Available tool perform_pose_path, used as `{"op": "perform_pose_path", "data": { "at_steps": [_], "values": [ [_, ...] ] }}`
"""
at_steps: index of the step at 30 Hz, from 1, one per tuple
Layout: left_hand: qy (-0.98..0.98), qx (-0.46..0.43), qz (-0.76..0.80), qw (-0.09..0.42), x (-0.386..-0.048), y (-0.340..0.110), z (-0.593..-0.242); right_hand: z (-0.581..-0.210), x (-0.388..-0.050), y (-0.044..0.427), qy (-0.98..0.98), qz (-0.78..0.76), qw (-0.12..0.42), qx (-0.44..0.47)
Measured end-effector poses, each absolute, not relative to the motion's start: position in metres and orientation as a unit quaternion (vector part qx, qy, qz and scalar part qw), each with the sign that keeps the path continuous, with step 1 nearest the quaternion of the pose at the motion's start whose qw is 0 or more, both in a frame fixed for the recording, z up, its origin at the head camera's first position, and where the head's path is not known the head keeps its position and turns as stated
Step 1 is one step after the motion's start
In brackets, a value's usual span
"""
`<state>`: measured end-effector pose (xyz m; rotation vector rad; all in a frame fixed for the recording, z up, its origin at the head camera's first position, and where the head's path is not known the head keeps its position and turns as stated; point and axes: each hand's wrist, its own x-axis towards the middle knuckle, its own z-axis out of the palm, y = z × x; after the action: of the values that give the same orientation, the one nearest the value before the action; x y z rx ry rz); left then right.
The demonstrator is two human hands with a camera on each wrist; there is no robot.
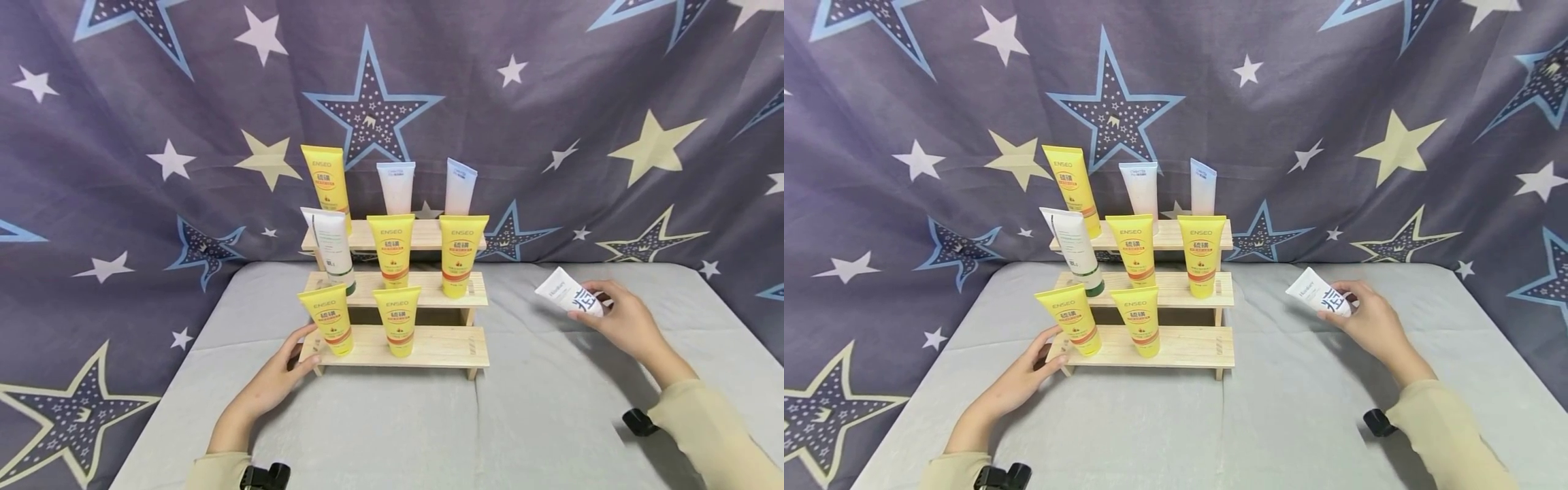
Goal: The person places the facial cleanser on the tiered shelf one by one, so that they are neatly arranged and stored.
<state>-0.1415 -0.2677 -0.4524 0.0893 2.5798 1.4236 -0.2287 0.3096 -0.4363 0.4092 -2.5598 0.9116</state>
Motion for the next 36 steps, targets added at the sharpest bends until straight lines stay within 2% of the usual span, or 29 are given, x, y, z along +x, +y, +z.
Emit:
{"op": "perform_pose_path", "data": {
  "at_steps": [8,17,26,36],
  "values": [
    [0.873,0.033,0.477,0.095,-0.141,-0.268,-0.451,-0.431,-0.206,0.29,-0.903,0.359,0.2,0.126],
    [0.879,0.032,0.467,0.089,-0.142,-0.27,-0.456,-0.434,-0.19,0.27,-0.885,0.382,0.233,0.131],
    [0.877,0.027,0.47,0.093,-0.142,-0.269,-0.456,-0.428,-0.178,0.251,-0.882,0.392,0.217,0.145],
    [0.876,0.027,0.473,0.091,-0.142,-0.269,-0.456,-0.42,-0.168,0.222,-0.862,0.417,0.227,0.18]
  ]
}}
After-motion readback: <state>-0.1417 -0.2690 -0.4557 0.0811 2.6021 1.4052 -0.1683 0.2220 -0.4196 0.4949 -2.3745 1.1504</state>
